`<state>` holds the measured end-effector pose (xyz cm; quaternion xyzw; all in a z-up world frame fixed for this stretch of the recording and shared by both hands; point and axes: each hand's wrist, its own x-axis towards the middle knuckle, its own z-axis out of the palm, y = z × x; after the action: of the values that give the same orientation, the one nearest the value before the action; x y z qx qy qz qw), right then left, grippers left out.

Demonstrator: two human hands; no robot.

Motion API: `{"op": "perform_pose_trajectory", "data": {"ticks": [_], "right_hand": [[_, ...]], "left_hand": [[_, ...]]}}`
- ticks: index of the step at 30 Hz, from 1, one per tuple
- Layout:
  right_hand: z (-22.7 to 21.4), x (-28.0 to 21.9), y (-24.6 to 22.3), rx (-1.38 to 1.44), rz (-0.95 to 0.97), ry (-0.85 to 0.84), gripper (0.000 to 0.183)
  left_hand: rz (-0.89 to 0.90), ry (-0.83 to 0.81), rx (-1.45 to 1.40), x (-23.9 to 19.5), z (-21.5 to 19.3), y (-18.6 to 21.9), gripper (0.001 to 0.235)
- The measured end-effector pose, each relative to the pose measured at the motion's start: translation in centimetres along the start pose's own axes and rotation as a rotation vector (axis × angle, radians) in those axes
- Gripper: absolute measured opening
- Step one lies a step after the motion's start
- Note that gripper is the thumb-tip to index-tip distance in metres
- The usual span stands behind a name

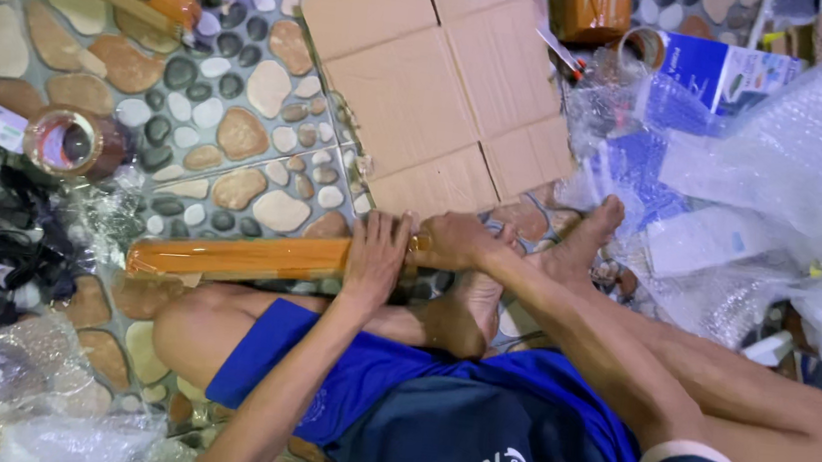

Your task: The person sits on the floor and wraps cylindrical items in cardboard and bubble wrap. They secure the packages using brown packing tape and a utility knife to cut the tape and cardboard.

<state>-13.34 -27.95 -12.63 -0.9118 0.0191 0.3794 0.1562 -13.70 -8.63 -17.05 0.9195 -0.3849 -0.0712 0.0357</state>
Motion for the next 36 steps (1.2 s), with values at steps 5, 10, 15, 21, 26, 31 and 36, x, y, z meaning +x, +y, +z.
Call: {"op": "perform_pose_trajectory", "data": {"ticks": [5, 10, 15, 21, 26, 31, 36], "right_hand": [[-4.2, -2.4, 3.6, 0.219, -0.067, 0.174, 0.050], [-6.3, -3.9, 2.7, 0.076, 0.030, 0.305, 0.058], [-4.2, -2.2, 6.7, 0.036, 0.039, 0.347, 0.059], [-2.2, -4.3, 9.6, 0.368, 0.105, 0.122, 0.047], [-6.8, 1.1, 12.2, 0.853, -0.050, 0.707, 0.018], [-13.0, 4.8, 19.8, 0.465, 0.081, 1.027, 0.048], [-12.6, 4.1, 26.2, -0.081, 0.372, 0.693, 0.028]], "left_hand": [[0.125, 0.158, 0.117, 3.0, 0.2, 1.5, 0.079], [0.104, 0.175, 0.151, 4.8, -2.5, 1.7, 0.115], [0.132, 0.119, 0.139, 5.8, -1.3, 4.4, 0.115], [0.270, 0.136, 0.096, 4.6, 2.0, 6.5, 0.103], [0.363, 0.000, 0.092, 4.1, 0.3, 3.9, 0.065], [0.412, 0.009, 0.095, 3.3, -5.0, 2.3, 0.067], [0.384, 0.043, 0.152, 2.4, -6.6, 1.8, 0.065]]}}
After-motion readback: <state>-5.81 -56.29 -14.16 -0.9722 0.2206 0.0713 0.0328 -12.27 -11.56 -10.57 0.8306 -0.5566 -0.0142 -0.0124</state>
